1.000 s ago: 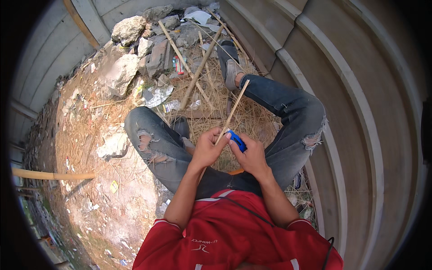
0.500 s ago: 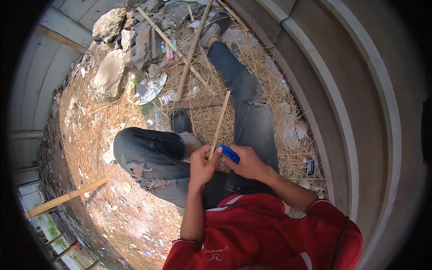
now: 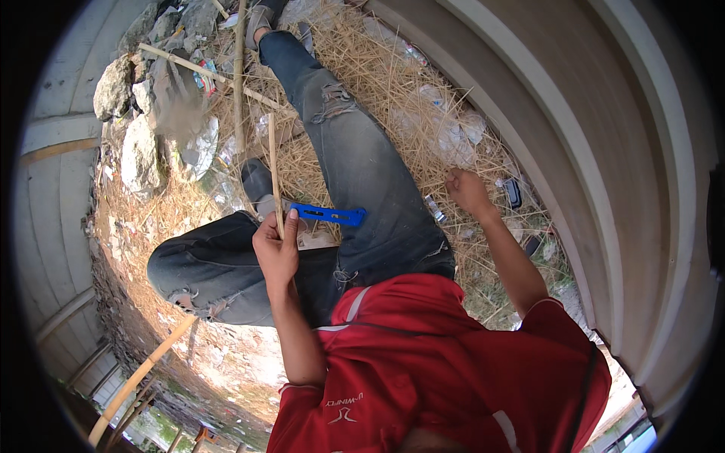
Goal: The person sits on the ground and uses a blue utility knife to shave thin strips from a long bamboo stick. They hold the stick with their left hand and scrape the blade along its length with their right hand, creating fine shavings that fall onto their lap and the surrounding straw.
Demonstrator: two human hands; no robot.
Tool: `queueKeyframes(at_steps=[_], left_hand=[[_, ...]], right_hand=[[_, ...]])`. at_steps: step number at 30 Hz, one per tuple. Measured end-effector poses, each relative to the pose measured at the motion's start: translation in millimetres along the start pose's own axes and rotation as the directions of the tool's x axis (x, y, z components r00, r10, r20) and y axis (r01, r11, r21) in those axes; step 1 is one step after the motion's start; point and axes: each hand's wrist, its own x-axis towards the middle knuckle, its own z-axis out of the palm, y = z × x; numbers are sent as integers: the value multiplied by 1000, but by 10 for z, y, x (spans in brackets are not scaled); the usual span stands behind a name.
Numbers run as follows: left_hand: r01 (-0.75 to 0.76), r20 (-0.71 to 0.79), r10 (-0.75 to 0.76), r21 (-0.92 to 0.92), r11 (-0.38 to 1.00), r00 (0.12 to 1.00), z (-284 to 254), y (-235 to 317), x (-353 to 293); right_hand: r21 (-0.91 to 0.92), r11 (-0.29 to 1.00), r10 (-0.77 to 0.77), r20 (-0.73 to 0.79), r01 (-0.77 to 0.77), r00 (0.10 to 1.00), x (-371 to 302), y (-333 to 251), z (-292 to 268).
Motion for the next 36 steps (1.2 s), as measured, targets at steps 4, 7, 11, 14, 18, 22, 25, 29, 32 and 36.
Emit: queueKeyframes(at_steps=[4, 7, 11, 14, 18, 22, 25, 29, 32, 36], left_hand=[[-33, 29, 33, 24, 999, 999, 59, 141, -63], [-85, 23, 83, 56, 995, 996, 88, 190, -141], [-112, 46, 112, -17, 994, 993, 124, 255, -225], [-87, 65, 90, -52, 995, 994, 141, 266, -258], [-119, 43, 120, -12, 993, 992, 155, 291, -272], [-97, 40, 97, -4, 995, 995, 86, 270, -300], [-120, 41, 120, 0, 993, 992, 74, 266, -266], [-115, 54, 115, -17, 993, 992, 86, 226, -253], [-68, 65, 69, -25, 997, 995, 92, 223, -238], [-60, 81, 68, -93, 994, 994, 132, 190, -197]], right_hand=[[-54, 997, 65, 202, -55, 977, -580, 473, 694], [-21, 991, 132, 41, -132, 990, -825, 405, 852], [13, 988, 154, -101, -153, 983, -936, 366, 1027], [-57, 997, -50, -131, 43, 990, -956, 558, 1072], [210, 976, 60, -17, -55, 998, -836, 471, 905], [806, 573, 206, 36, -151, 978, -675, 556, 916], [947, 302, 218, 46, -112, 975, -555, 582, 880], [967, 232, 229, 46, -101, 972, -593, 343, 554], [962, 265, 175, 19, -66, 984, -619, 238, 444], [957, 283, 188, 6, -60, 982, -617, 22, 326]])
